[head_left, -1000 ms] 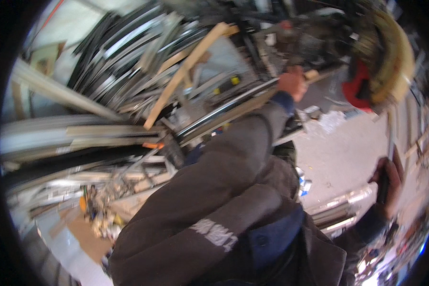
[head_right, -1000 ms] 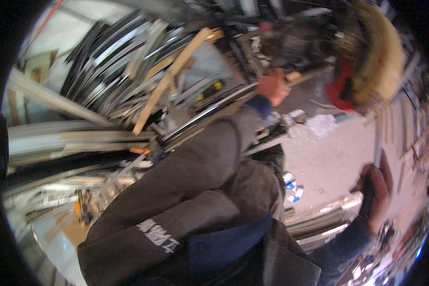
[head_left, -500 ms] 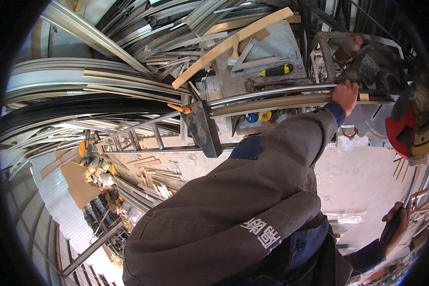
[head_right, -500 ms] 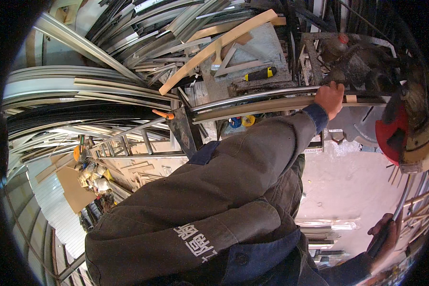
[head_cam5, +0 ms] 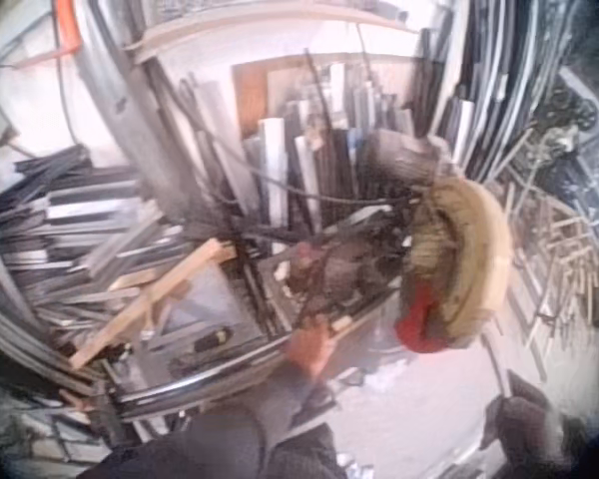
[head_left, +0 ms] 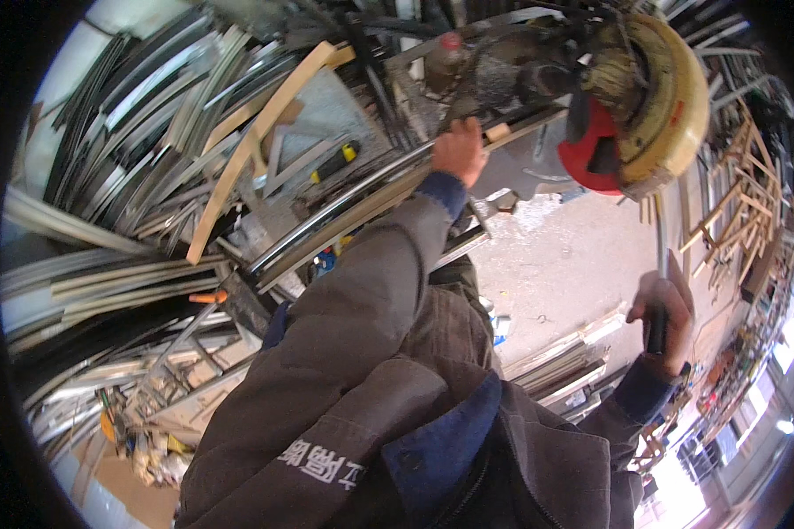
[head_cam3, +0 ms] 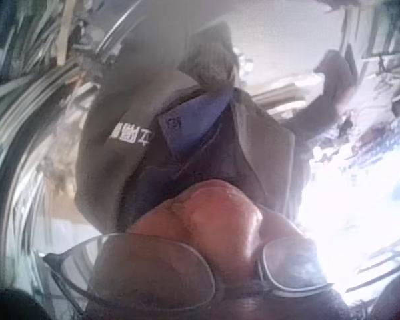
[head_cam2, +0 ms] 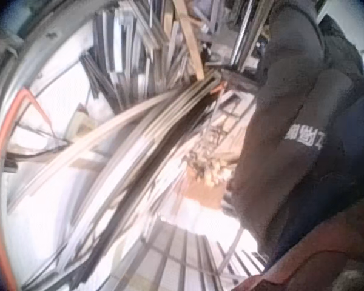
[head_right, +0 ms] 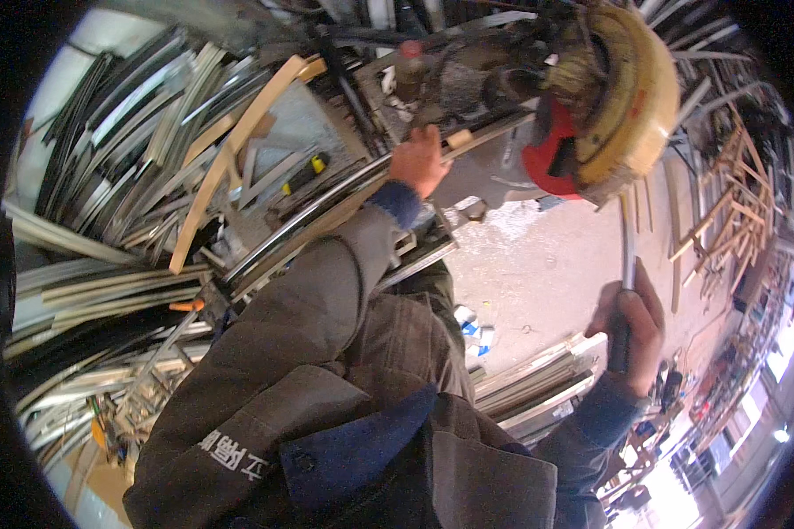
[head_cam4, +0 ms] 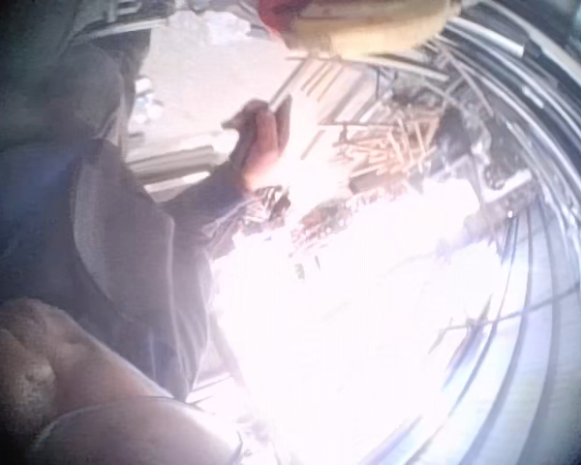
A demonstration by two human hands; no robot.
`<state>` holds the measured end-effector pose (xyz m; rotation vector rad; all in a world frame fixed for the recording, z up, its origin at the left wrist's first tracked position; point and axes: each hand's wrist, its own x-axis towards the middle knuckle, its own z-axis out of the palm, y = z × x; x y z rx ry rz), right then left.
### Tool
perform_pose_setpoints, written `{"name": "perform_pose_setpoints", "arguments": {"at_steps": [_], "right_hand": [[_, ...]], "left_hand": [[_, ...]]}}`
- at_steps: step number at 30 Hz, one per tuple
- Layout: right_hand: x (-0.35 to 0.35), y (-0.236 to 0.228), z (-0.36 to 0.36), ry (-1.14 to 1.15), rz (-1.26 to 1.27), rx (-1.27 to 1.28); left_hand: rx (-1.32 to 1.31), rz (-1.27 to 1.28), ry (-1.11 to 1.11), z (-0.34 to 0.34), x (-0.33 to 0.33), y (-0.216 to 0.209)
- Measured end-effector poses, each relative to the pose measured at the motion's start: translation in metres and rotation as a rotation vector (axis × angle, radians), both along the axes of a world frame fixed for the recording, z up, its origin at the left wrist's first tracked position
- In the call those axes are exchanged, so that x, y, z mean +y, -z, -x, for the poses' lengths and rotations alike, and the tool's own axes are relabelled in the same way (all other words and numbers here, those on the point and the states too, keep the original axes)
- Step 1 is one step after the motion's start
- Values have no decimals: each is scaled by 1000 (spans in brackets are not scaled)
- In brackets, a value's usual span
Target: The person uses a miter saw to cut a metal profile, then walks to a workbench and fits the cut profile into a large panel. They continue to fit additional metal profiles along the panel edges, aligning and seating them into grooves.
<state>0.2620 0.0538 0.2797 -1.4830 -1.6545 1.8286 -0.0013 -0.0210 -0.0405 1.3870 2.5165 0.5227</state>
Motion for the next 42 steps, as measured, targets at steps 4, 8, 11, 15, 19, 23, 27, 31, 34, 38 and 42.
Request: {"name": "perform_pose_setpoints", "arguments": {"at_steps": [4, 8, 11, 15, 19, 23, 27, 31, 34, 38, 42], "right_hand": [[-6, -6, 3, 81, 21, -57], [-8, -4, 3, 154, 51, -12], [-7, 0, 0, 164, 64, -17], [-6, 8, -6, 176, 110, 53], [-9, 16, -9, 207, 123, 50], [-10, 23, -13, 197, 131, 70], [-13, 24, -12, 211, 123, 86], [-11, 24, -12, 192, 134, 49], [-12, 28, -15, 197, 139, 61], [-14, 32, -15, 193, 149, 62], [-16, 34, -13, 174, 141, 26]], "left_hand": [[-20, 1, -35, 1, 3, -3], [-15, 0, -23, 0, 4, -8], [21, 15, -30, 0, 4, -5], [49, 29, -23, -2, 4, -6], [38, 46, -17, -2, 4, -8], [39, 76, -13, -1, 4, -10], [48, 60, -11, -2, 3, -14], [-19, 120, 0, 1, 6, -18], [-9, 103, 1, 2, 6, -17], [-5, 127, -1, 0, 7, -18], [-12, 117, 2, 1, 5, -16]]}}
